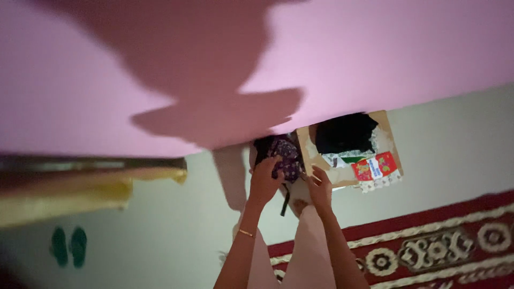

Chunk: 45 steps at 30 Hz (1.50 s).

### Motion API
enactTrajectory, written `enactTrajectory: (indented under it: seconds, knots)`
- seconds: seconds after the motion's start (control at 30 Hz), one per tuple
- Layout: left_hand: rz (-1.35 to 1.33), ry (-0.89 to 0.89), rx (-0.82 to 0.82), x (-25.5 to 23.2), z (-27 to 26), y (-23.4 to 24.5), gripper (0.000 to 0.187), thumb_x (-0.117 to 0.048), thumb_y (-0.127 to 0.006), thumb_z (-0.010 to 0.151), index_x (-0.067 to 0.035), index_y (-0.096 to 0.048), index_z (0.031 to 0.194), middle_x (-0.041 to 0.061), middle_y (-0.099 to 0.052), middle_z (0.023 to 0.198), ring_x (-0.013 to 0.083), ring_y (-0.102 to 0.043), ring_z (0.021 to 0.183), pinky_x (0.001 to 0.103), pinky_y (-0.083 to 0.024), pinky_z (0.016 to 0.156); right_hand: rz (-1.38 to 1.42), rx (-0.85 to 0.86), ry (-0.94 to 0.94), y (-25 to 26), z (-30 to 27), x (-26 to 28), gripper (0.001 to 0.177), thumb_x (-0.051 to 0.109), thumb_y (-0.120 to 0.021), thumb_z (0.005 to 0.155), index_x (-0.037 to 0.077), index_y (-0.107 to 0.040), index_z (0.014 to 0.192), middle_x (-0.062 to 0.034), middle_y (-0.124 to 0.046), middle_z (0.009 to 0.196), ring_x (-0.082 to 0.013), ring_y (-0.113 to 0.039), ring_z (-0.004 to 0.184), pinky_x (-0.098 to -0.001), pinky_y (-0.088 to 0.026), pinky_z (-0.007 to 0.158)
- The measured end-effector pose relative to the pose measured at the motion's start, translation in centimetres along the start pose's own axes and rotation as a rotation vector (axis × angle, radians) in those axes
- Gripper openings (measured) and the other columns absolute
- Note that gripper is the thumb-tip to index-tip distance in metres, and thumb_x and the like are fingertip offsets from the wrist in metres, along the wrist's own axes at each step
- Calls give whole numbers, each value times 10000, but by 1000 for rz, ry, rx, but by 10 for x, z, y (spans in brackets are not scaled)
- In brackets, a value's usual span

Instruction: Placing various items like a water bottle, a jar, and a container into a cardboard box, and then handling a backpack in a bedroom environment.

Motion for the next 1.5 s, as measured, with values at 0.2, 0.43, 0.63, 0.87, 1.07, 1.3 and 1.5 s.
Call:
enactTrajectory:
  seconds: [0.2, 0.43, 0.63, 0.87, 1.07, 1.3, 1.5]
  knots:
    - [16, -158, 236, 59, 29, -52, 550, -223, -735, 828, -44, -613, 1333, 189, -617, 1353, 378, -540, 1278, 484, -436, 1093, 270, -251, -32, -16, -4, -72, 551, 177, -744, 916, 57, -575, 1426, -197, -646, 1334, -252, -671, 1136, -347, -573, 890]
    - [23, -409, 406, 129, 43, -84, 577, -186, -739, 846, -83, -608, 1398, 199, -614, 1348, 391, -547, 1269, 489, -458, 1067, 303, -431, -197, -71, -18, -152, 547, 197, -736, 916, 79, -580, 1426, -204, -662, 1295, -229, -677, 1063, -348, -581, 817]
    - [-4, -552, 398, 201, 84, -165, 577, -202, -779, 845, -72, -589, 1374, 183, -626, 1337, 393, -578, 1245, 491, -477, 1034, 296, -529, -348, -122, 23, -245, 515, 226, -755, 891, 84, -632, 1370, -185, -702, 1233, -239, -695, 968, -370, -577, 761]
    - [100, -533, 541, 296, 132, -305, 556, -226, -807, 794, -91, -643, 1308, 147, -661, 1266, 365, -609, 1190, 474, -501, 1000, 327, -582, -429, -192, 88, -390, 530, 209, -770, 887, 66, -608, 1372, -212, -671, 1267, -252, -716, 1062, -364, -567, 852]
    - [240, -574, 645, 389, 182, -457, 487, -264, -810, 828, -69, -653, 1246, 167, -659, 1252, 364, -600, 1201, 460, -486, 1035, 309, -661, -518, -227, 165, -514, 668, 276, -820, 844, 54, -557, 1416, -266, -611, 1336, -293, -686, 1102, -373, -559, 863]
    - [401, -624, 585, 455, 224, -568, 777, -375, -870, 717, -55, -555, 1351, 205, -540, 1410, 399, -475, 1314, 542, -385, 1071, 101, -670, -617, -249, 235, -582, 927, 438, -887, 777, 21, -442, 1476, -257, -726, 1173, -314, -706, 1059, -410, -539, 924]
    - [514, -514, 691, 483, 231, -578, 960, -390, -883, 723, -52, -419, 1492, 152, -476, 1494, 344, -399, 1430, 576, -285, 1167, -14, -728, -609, -271, 237, -625, 1129, 374, -927, 668, -112, -318, 1485, -285, -696, 1107, -406, -693, 1029, -437, -548, 870]
Point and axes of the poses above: each hand's wrist, its own z-axis towards the middle knuckle, its own y-axis out of the back of the hand, x = y × z, the point moved 6 cm from there along z, towards the middle knuckle
